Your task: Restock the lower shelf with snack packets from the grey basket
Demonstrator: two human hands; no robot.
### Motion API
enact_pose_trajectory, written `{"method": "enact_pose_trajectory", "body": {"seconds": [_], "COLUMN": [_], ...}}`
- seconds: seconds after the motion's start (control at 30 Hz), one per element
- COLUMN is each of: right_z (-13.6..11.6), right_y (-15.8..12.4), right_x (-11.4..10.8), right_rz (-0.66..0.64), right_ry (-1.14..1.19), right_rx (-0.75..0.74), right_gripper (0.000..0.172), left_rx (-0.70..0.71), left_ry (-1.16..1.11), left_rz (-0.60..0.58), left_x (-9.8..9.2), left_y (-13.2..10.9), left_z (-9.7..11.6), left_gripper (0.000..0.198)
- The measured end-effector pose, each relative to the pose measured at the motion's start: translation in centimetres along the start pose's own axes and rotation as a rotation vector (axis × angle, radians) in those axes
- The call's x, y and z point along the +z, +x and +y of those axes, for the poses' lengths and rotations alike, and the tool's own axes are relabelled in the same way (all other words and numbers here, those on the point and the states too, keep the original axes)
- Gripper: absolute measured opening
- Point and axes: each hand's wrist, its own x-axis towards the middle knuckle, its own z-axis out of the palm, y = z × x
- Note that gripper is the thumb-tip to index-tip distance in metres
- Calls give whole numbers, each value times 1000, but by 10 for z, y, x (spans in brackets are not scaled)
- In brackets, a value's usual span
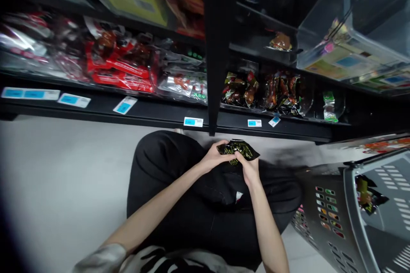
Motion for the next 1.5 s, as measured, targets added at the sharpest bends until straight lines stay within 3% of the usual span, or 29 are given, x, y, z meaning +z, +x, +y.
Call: {"method": "enact_pose_trajectory", "body": {"seconds": [0.23, 0.47, 0.63, 0.8, 1.1, 1.33, 1.5], "right_z": [-5, -5, 0, 3, -1, 7, 8], "right_y": [3, 6, 4, 4, 3, 3, -2], "right_x": [-2, -6, -3, -4, -10, 0, 3], "right_rz": [117, 204, 163, 137, 43, 12, -173], "right_ry": [64, 78, 59, 23, -3, 71, 148], "right_rx": [-83, -93, -105, -96, -89, -42, 117], "right_gripper": [49, 46, 39, 41, 40, 54, 52], "left_rx": [70, 46, 74, 148, 226, 457, 643], "left_ry": [41, 22, 89, 253, 298, 513, 719], "left_rz": [-71, 32, -32, -8, -40, 188, 224], "left_x": [1, -3, -4, -3, -1, 0, -12], "left_y": [-1, 4, 4, 0, -3, -5, -4], "left_z": [3, 1, -2, 4, 7, 3, -6], "left_gripper": [53, 49, 55, 47, 41, 24, 22]}}
